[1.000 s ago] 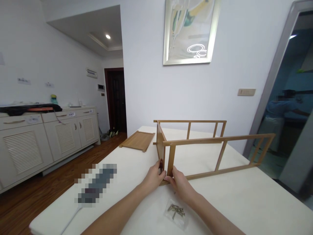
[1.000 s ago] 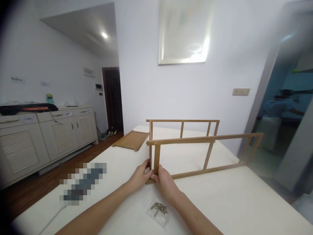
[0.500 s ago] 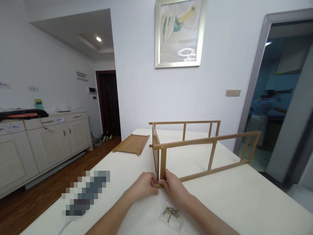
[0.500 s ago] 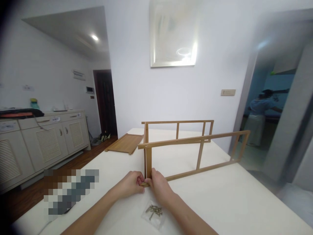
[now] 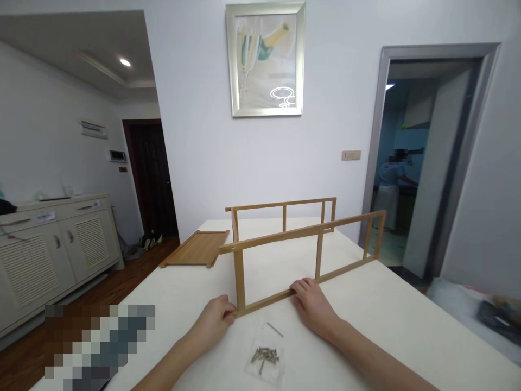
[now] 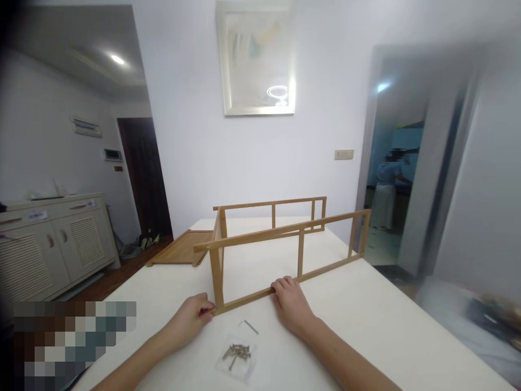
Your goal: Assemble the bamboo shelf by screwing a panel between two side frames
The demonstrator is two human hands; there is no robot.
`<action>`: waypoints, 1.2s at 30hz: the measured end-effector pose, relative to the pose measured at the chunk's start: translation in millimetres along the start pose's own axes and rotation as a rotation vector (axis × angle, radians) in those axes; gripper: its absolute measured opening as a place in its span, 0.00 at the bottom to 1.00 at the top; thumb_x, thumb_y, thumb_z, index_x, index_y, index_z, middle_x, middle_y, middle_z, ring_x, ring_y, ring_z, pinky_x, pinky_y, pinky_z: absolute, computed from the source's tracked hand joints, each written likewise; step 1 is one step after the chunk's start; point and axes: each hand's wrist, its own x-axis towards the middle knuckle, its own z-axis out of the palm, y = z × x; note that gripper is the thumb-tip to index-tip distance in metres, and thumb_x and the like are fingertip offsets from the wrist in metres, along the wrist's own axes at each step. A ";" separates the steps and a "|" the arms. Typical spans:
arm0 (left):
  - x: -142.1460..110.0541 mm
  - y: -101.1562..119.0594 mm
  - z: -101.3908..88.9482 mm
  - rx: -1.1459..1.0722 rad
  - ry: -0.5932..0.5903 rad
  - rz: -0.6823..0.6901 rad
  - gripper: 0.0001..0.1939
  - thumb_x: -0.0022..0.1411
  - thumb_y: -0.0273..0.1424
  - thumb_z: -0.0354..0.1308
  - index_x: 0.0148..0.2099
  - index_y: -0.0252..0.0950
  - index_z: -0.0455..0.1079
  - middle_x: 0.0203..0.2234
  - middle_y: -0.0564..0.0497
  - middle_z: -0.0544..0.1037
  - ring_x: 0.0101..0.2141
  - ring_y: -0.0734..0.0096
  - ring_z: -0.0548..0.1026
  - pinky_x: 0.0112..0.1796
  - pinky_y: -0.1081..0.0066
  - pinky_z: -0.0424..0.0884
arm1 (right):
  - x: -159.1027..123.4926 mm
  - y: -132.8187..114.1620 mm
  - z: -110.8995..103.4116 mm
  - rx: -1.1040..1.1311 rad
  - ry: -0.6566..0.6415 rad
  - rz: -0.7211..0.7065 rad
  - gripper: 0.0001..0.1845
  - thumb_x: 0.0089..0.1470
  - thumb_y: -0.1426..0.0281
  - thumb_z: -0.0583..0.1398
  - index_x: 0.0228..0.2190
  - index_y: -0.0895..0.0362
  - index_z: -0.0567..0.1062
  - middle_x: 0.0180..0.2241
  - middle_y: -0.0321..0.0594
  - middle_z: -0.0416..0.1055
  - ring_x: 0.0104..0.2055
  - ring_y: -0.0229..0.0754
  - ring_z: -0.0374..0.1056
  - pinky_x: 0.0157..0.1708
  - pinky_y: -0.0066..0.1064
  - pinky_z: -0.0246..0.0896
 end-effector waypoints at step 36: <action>-13.9 8.4 8.4 -0.013 0.190 -0.091 0.08 0.58 0.29 0.55 0.36 0.37 0.76 0.32 0.49 0.77 0.35 0.64 0.73 0.40 0.66 0.65 | -3.9 23.4 18.5 -0.119 0.040 0.064 0.16 0.60 0.67 0.50 0.34 0.54 0.77 0.33 0.45 0.72 0.39 0.47 0.66 0.41 0.40 0.55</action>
